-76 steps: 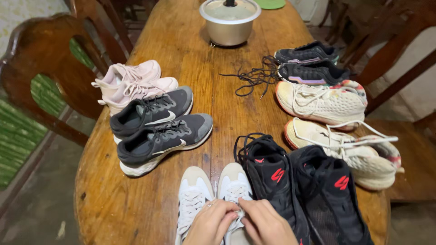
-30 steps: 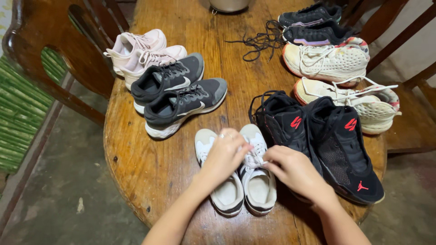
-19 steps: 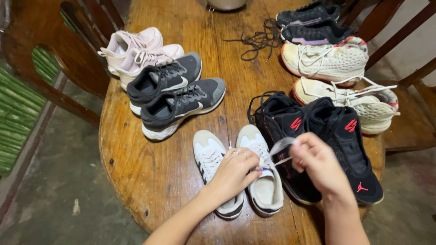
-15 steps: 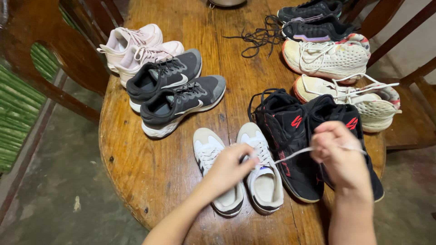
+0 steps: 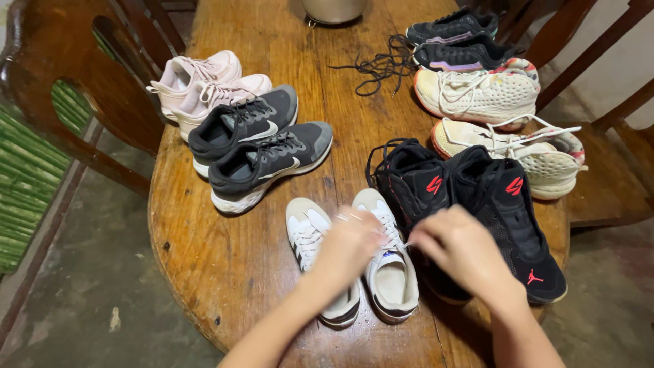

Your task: The person removes laces from a pair of black sneakers and then re-laces them by threading the laces through the eyelets and tying a knot. They then move to a pair of white sneakers and begin untying and re-lacing those as well.

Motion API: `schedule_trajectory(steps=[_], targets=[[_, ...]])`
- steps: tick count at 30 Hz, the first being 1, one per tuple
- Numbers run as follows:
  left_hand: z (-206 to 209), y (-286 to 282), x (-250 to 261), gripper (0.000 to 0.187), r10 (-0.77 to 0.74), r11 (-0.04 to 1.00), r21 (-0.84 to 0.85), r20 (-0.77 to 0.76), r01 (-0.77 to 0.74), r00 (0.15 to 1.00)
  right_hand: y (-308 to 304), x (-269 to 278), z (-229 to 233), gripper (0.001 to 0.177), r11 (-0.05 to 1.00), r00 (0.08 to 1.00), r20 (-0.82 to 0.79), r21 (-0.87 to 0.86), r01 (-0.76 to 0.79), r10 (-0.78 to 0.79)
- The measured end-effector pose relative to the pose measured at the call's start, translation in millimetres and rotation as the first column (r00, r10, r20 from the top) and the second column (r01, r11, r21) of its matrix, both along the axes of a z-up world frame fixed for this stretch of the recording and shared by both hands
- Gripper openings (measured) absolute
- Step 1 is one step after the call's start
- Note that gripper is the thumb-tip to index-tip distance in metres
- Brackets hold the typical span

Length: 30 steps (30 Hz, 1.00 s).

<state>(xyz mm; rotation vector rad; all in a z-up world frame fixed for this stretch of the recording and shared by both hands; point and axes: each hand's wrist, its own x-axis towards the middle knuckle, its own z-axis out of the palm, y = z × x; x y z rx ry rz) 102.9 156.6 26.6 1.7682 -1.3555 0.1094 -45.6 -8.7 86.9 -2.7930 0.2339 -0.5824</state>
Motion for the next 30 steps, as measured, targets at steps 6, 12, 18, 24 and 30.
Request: schedule_trajectory(steps=[6,12,18,24,30], targets=[[-39,-23,-32,0.014,0.012,0.989,0.140,0.284,-0.054,0.959,13,-3,-31,0.029,0.987,0.892,-0.429,0.011,0.161,-0.141],[-32,-9,-20,0.009,0.091,0.992,0.077,0.159,-0.104,0.983,6,-9,-49,0.024,0.978,0.923,-0.358,0.093,0.188,-0.143],[-5,7,3,0.029,0.265,0.964,-0.070,0.115,-0.258,0.957,2,-8,-54,0.025,0.954,0.945,-0.308,0.232,0.191,-0.114],[-8,3,-6,0.026,-0.001,0.998,-0.056,0.149,0.010,0.989,21,3,-57,0.029,0.942,0.967,-0.192,0.257,0.214,-0.167],[-18,-2,-13,0.011,0.089,0.996,-0.010,0.268,-0.090,0.959,26,5,-62,0.023,0.959,0.977,-0.133,0.210,0.191,-0.166]])
